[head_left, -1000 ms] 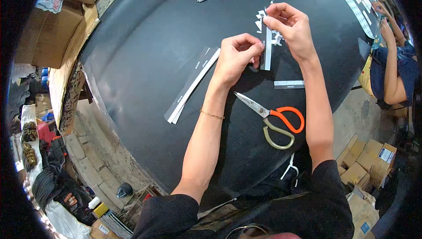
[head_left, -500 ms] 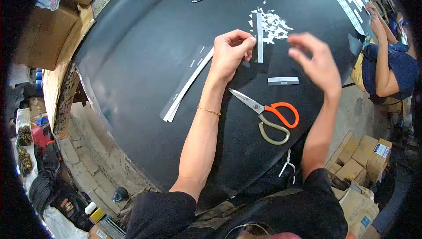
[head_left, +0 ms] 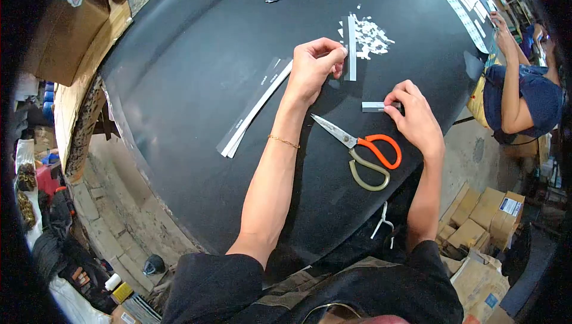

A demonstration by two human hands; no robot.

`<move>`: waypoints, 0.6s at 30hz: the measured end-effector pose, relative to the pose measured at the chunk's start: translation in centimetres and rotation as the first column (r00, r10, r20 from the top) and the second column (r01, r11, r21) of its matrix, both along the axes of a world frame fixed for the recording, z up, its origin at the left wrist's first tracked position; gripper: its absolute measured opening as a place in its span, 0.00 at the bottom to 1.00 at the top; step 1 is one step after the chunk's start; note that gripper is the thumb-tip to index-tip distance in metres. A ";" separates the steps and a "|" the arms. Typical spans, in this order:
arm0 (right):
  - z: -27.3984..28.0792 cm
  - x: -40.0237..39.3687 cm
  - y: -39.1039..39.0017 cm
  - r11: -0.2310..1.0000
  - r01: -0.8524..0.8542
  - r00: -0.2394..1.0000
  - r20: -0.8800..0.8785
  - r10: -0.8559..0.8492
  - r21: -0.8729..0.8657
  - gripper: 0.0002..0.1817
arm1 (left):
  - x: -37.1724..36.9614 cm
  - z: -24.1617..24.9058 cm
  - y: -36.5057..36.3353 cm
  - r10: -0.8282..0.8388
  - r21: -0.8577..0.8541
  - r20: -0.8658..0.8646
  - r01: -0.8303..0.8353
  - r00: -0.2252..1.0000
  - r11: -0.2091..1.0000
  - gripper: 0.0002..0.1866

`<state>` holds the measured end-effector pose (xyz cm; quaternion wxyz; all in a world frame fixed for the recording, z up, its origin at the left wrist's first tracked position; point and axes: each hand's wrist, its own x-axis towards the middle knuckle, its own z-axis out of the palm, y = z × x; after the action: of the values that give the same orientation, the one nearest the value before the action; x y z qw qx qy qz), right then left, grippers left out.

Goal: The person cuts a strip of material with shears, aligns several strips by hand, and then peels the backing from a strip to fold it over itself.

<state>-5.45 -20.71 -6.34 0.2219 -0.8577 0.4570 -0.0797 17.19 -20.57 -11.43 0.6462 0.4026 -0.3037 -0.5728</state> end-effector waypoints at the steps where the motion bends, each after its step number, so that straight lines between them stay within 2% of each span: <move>1: 0.0 -0.1 0.1 1.000 -0.006 1.000 -0.004 0.006 -0.003 0.08 | 0.0 -0.1 -0.1 0.000 0.005 -0.002 0.000 1.000 1.000 0.04; 3: -0.1 -0.2 0.3 0.993 -0.053 0.992 0.105 0.063 -0.102 0.10 | 0.2 -0.1 0.0 -0.006 0.011 0.011 0.006 1.000 1.000 0.04; 4: 0.0 -0.2 0.5 0.994 -0.051 0.993 0.103 0.062 -0.101 0.10 | 0.2 -0.1 0.0 -0.018 0.020 0.027 0.018 0.999 1.000 0.04; 6: 0.4 -0.2 0.7 0.989 0.067 0.992 0.095 -0.080 0.131 0.12 | 0.2 0.0 -0.1 -0.026 0.022 0.020 0.026 0.999 0.999 0.04; 10: 0.3 -0.4 0.4 0.982 0.103 0.992 0.062 -0.114 0.160 0.12 | 0.1 -0.2 -0.2 -0.031 0.003 0.008 0.031 0.999 1.000 0.04; 13: 0.3 -0.3 0.2 0.977 0.161 0.987 -0.039 -0.157 0.139 0.11 | 0.1 0.0 -0.1 -0.030 0.018 0.049 0.029 0.998 0.999 0.04; 16: -0.5 -0.8 -0.8 0.987 0.125 0.992 0.018 -0.127 0.106 0.08 | 0.1 -0.1 -0.2 -0.033 0.012 0.041 0.032 0.999 0.999 0.04; 18: -0.5 -0.7 -1.6 0.938 0.154 0.920 0.301 -0.251 0.311 0.06 | 0.2 -0.2 -0.2 -0.027 0.003 0.029 0.027 0.999 1.000 0.04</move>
<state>-6.11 -22.31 -6.88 0.4067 -0.7384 0.5062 -0.1819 17.38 -20.75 -11.67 0.6335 0.4075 -0.3179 -0.5759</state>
